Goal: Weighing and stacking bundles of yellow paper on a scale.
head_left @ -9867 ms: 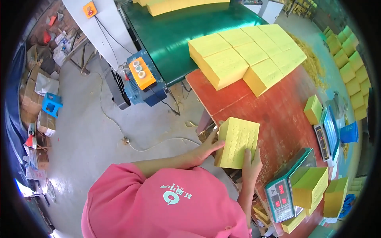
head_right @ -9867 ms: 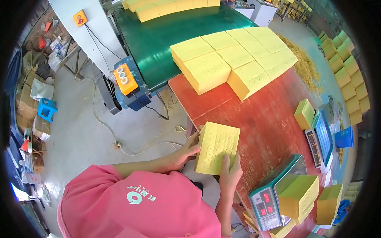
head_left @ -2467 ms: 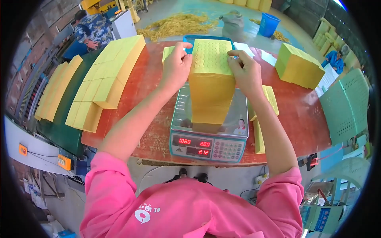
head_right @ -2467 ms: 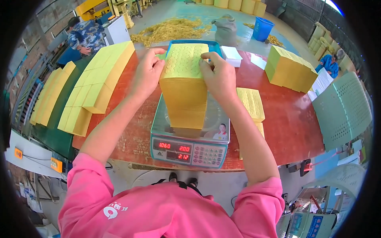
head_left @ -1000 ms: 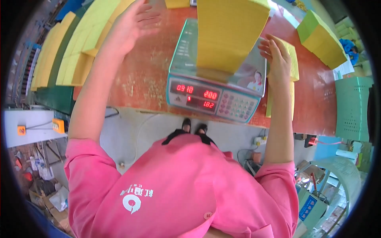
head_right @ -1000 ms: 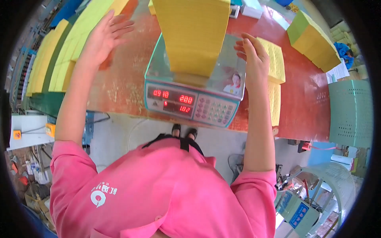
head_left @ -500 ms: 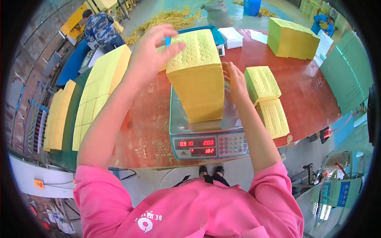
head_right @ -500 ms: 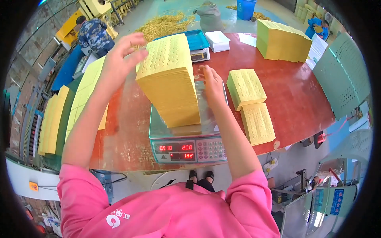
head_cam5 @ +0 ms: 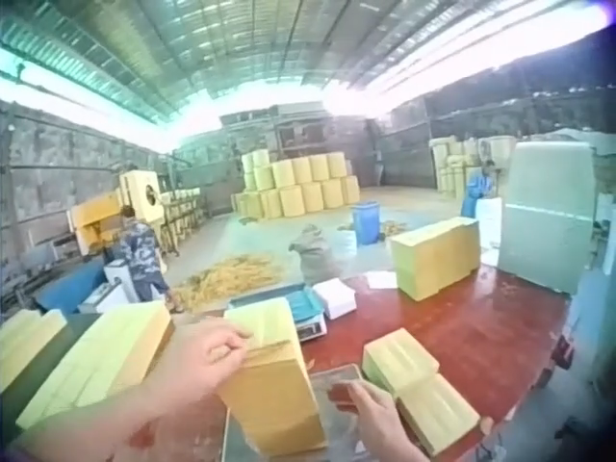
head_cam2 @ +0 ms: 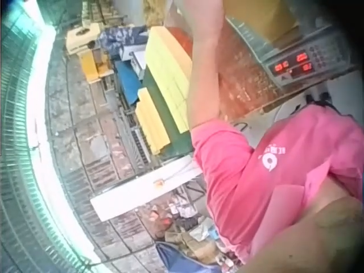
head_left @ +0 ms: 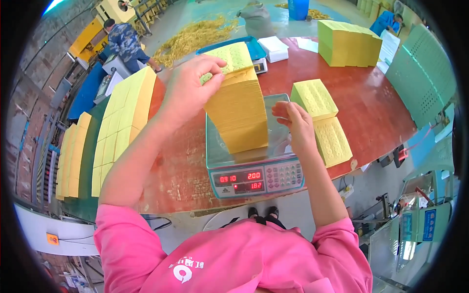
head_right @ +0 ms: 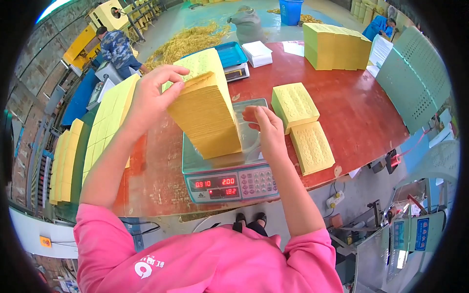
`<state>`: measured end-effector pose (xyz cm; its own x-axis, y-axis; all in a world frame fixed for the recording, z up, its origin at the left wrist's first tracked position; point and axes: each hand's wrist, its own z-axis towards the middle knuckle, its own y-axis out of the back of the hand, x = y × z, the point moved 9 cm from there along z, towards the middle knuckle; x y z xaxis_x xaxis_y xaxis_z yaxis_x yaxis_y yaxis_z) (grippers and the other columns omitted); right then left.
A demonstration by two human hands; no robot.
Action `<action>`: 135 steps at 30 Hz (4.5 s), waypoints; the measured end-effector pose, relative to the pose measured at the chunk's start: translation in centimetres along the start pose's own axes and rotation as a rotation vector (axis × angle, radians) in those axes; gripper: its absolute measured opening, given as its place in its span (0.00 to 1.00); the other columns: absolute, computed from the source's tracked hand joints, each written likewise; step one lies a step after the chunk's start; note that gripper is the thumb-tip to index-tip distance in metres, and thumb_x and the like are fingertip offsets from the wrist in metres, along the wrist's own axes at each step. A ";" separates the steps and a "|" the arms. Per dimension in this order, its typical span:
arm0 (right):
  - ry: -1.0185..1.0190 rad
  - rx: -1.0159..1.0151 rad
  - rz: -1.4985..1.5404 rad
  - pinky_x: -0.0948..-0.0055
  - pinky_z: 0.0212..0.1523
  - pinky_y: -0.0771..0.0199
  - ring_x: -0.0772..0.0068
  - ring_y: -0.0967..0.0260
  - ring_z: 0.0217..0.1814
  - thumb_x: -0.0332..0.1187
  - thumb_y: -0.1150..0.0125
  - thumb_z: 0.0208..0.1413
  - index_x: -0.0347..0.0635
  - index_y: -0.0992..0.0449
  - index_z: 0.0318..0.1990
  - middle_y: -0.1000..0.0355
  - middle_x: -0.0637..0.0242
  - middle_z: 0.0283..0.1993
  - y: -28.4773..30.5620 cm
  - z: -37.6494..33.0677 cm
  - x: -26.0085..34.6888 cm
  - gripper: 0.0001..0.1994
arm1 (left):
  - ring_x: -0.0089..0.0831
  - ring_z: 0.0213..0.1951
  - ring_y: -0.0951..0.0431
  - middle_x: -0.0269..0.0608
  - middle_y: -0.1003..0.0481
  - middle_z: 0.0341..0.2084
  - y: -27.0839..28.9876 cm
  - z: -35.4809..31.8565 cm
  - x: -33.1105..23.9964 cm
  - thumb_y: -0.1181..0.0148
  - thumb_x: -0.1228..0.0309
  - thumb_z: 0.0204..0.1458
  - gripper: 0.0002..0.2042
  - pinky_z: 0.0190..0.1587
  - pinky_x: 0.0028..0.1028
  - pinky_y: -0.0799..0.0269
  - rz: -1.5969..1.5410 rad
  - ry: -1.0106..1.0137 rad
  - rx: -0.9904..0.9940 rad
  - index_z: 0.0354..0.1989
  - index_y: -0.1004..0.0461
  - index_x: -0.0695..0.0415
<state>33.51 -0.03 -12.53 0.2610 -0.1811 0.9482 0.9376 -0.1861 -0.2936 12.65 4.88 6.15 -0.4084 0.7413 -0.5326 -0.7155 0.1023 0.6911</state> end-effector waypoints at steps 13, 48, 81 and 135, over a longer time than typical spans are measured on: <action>-0.344 0.137 0.308 0.70 0.56 0.30 0.73 0.31 0.55 0.28 0.46 0.59 0.36 0.36 0.63 0.29 0.63 0.56 3.7 -12.3 2.2 0.23 | 0.42 0.55 0.27 0.45 0.25 0.49 -16.8 -13.5 -14.1 0.37 0.71 0.50 0.09 0.59 0.50 0.36 0.372 -0.746 0.246 0.36 0.26 0.61; 0.106 -0.081 -0.977 0.72 0.50 0.27 0.74 0.27 0.51 0.31 0.42 0.60 0.40 0.31 0.61 0.25 0.61 0.53 16.4 -2.3 5.0 0.21 | 0.37 0.53 0.26 0.49 0.27 0.52 0.1 -18.7 6.7 0.52 0.57 0.64 0.24 0.57 0.37 0.30 -0.193 0.713 -0.477 0.56 0.31 0.66; -0.632 0.034 0.421 0.67 0.53 0.26 0.64 0.25 0.50 0.43 0.55 0.68 0.36 0.30 0.56 0.25 0.58 0.51 -0.4 -16.2 -14.0 0.20 | 0.31 0.48 0.21 0.40 0.23 0.50 -7.2 -7.6 6.6 0.42 0.49 0.57 0.29 0.52 0.31 0.25 -0.869 1.041 0.255 0.60 0.33 0.57; -0.316 -0.380 -0.899 0.75 0.34 0.34 0.79 0.38 0.32 0.38 0.36 0.55 0.32 0.26 0.43 0.31 0.67 0.31 58.1 -1.8 11.9 0.17 | 0.47 0.70 0.47 0.54 0.52 0.71 -55.2 13.3 -9.5 0.30 0.71 0.44 0.52 0.70 0.36 0.48 -0.241 0.228 0.562 0.73 0.63 0.61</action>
<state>90.70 -14.77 -18.54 -0.4026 0.4285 0.8089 0.6959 -0.4308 0.5746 63.57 1.01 -20.39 -0.4282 0.5013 -0.7519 -0.4214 0.6253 0.6568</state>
